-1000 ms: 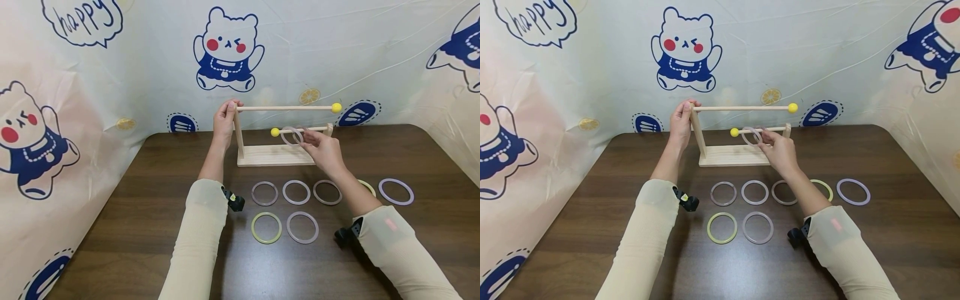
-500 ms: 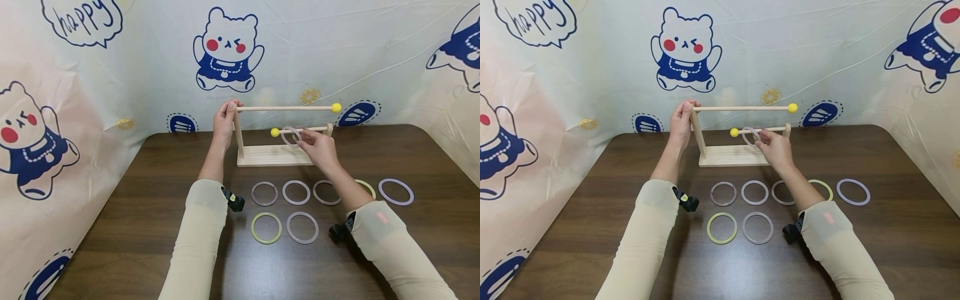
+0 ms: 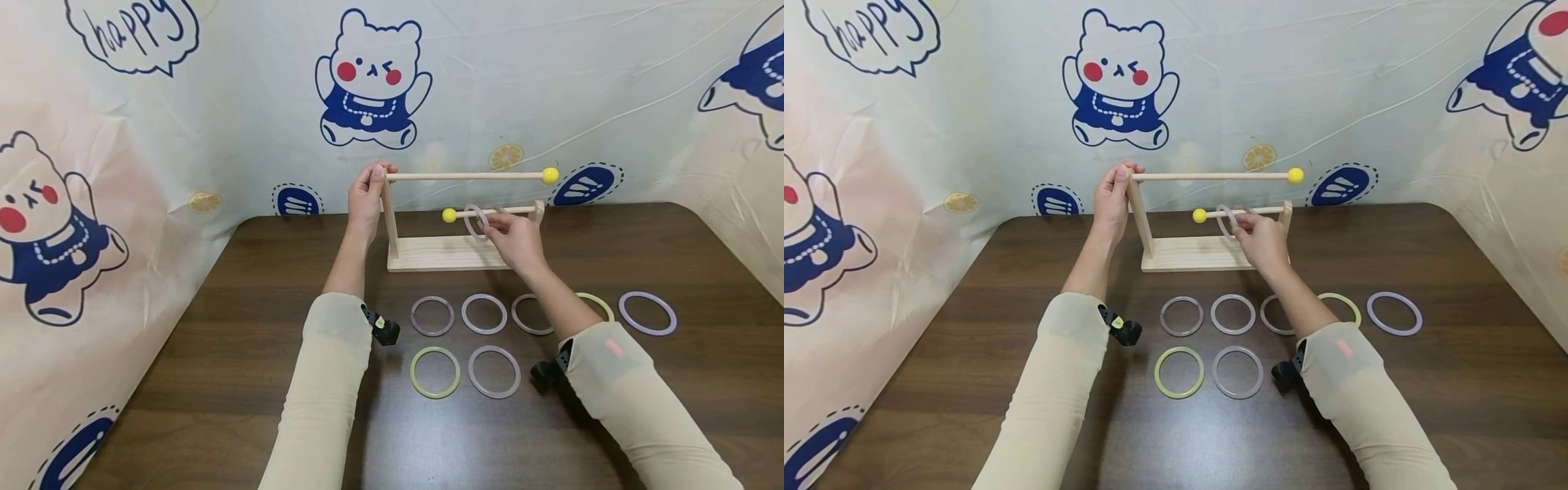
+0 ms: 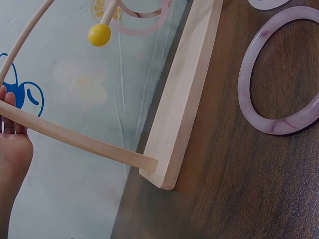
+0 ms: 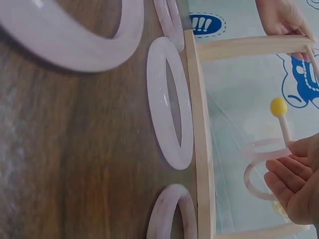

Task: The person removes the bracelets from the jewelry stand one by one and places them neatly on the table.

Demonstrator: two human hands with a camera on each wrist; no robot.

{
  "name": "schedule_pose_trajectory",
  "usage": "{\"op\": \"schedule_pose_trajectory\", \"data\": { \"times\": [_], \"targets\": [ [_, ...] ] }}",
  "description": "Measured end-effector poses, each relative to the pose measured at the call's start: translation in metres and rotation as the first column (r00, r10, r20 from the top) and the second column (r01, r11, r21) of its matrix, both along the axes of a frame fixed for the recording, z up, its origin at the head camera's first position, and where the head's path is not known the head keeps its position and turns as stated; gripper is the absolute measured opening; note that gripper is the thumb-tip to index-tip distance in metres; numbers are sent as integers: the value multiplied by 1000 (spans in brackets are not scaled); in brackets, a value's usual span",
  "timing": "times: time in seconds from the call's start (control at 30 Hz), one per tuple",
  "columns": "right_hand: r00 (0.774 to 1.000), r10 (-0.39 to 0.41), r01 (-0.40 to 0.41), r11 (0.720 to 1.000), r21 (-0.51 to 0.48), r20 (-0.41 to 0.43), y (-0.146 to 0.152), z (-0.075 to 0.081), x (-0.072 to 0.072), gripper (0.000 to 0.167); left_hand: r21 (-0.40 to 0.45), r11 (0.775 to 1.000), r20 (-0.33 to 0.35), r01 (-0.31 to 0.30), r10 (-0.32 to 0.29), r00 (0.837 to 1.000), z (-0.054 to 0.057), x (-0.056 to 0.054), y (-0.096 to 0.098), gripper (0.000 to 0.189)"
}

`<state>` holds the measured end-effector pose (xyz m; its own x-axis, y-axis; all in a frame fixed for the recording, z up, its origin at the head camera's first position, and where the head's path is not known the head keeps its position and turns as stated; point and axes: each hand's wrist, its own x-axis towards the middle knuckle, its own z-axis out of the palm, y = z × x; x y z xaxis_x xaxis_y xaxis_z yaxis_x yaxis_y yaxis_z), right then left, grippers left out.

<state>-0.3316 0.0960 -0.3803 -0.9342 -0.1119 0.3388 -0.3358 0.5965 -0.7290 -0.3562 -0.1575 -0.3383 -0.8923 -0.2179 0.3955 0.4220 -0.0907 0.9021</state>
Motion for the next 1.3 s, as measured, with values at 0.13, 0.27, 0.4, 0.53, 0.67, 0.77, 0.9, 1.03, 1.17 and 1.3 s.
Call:
{"op": "schedule_pose_trajectory", "data": {
  "times": [0.13, 0.27, 0.4, 0.53, 0.67, 0.77, 0.9, 1.03, 1.17, 1.3],
  "targets": [
    [1000, -11, 11, 1000, 17, -8, -3, 2, 1, 22, -16, 1000, -3, -6, 6, 1000, 0, 1, -1, 38],
    [1000, -29, 29, 999, 19, -11, -5, 2, 1, 20, -19, 1000, 2, -9, 9, 1000, 0, 1, -1, 38],
    [999, -39, 39, 999, -3, -9, -7, 2, 1, 19, -13, 1000, -6, -10, 9, 1000, 0, 1, -1, 38],
    [999, -44, 44, 998, -33, -1, -7, 2, 1, 18, -4, 1000, -15, -12, 12, 1000, 1, 1, -1, 35],
    [999, -48, 48, 997, -52, 8, -7, 3, 0, 18, 6, 1000, -25, -9, 10, 1000, 1, 1, -1, 32],
    [999, -49, 49, 997, -58, 5, -8, 4, 1, 18, 7, 1000, -16, -5, 6, 1000, 1, 0, -1, 34],
    [999, -48, 48, 997, -61, -1, -8, 5, 1, 18, 6, 1000, -11, -3, 3, 1000, 1, -1, -1, 36],
    [999, -46, 45, 997, -64, 0, -9, 6, 1, 19, 7, 1000, -16, -3, 4, 1000, 1, -1, -1, 35],
    [999, -42, 42, 996, -83, 0, -9, 7, 2, 19, 19, 1000, -17, 4, -4, 1000, 1, 0, 0, 34],
    [999, -43, 42, 995, -90, -15, -10, 7, 3, 19, 28, 1000, -25, 14, -13, 1000, 1, 1, 1, 35]
  ]
}}
